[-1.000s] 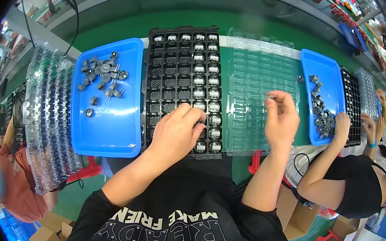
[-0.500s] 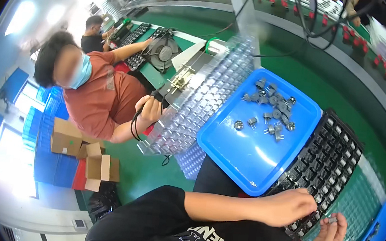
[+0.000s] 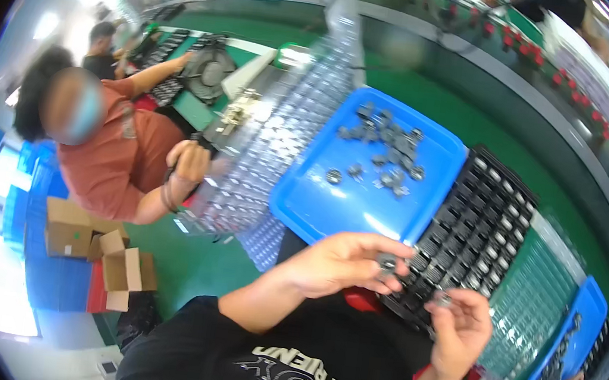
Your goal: The person is manually placing small electronic components from a blue storage tray into a black compartmentalized grid tray on an assembly line.
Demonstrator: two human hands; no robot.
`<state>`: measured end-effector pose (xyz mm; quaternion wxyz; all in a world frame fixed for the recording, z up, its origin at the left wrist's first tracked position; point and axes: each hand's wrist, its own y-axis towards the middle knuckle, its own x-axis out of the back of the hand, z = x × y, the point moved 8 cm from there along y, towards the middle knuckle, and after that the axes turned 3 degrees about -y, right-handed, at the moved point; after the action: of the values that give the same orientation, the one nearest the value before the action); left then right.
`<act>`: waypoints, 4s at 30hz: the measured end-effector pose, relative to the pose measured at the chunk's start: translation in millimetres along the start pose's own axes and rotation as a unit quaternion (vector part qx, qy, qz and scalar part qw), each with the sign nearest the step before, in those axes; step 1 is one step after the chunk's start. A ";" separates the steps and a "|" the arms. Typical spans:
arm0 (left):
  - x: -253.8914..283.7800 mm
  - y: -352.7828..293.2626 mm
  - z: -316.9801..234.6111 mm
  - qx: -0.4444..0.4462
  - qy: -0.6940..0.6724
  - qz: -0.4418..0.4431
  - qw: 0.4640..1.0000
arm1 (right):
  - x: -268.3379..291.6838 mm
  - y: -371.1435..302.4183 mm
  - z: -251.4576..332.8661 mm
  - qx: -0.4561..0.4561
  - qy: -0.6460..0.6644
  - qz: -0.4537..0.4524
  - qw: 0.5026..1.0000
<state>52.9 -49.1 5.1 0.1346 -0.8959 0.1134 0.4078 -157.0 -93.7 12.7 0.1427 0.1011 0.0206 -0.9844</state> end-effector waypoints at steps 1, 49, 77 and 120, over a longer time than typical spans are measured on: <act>3.7 -5.5 -3.2 -0.035 0.004 -0.023 0.999 | -13.1 -0.8 9.5 0.015 -0.001 0.007 1.000; -4.2 -6.4 14.8 -0.058 0.084 -0.066 0.993 | -64.4 -10.0 48.2 0.272 -0.280 0.030 0.920; 66.6 88.3 -69.3 -0.102 0.798 -0.256 0.536 | 28.2 -5.4 9.5 0.066 -0.672 0.066 0.735; 63.0 8.1 -38.4 -0.240 0.501 -0.282 0.782 | 301.1 -16.1 49.4 -0.150 -0.692 -0.230 0.667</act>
<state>117.6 -75.4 -19.9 -0.0517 -0.9694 -0.1944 -0.1406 -453.8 -165.1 -0.4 -0.1019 -0.6400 0.0862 -0.7567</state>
